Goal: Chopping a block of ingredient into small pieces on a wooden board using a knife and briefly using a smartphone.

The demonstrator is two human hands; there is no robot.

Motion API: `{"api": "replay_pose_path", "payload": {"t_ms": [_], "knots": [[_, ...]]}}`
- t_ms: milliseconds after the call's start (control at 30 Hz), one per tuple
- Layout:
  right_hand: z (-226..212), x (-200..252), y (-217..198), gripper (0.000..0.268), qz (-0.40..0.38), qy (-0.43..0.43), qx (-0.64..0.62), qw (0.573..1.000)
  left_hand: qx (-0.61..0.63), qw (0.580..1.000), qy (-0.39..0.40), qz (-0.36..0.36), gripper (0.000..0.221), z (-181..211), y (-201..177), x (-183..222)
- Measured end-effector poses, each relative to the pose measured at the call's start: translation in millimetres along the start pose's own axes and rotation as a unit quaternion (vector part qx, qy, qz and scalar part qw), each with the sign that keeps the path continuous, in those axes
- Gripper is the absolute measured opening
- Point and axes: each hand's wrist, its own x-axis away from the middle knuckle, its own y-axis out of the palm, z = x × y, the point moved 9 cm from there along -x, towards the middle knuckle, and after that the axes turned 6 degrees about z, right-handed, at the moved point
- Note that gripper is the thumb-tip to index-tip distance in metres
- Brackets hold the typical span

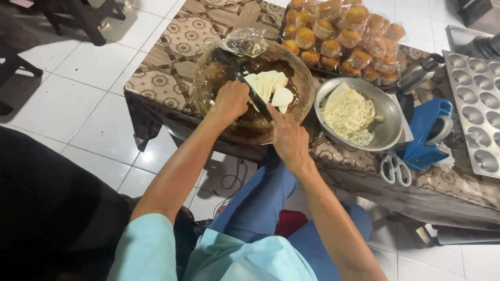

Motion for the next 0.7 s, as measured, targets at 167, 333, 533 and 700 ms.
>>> {"api": "replay_pose_path", "payload": {"t_ms": [167,333,533,700], "knots": [[-5,-2,-1,0.051,0.031,-0.014,-0.002,0.999,-0.033,0.999,0.011,-0.011,0.015,17,-19,2],[1,-3,-5,0.051,-0.019,0.021,0.007,1.0,0.003,1.0,0.013,-0.023,0.011,15,-16,3],[0,3,-11,0.052,-0.052,0.038,0.02,0.998,0.042,0.998,0.017,-0.041,0.014,26,-26,6],[3,0,-3,0.055,-0.061,0.035,0.023,0.997,0.03,0.998,-0.003,-0.05,0.014,3,9,1]]}}
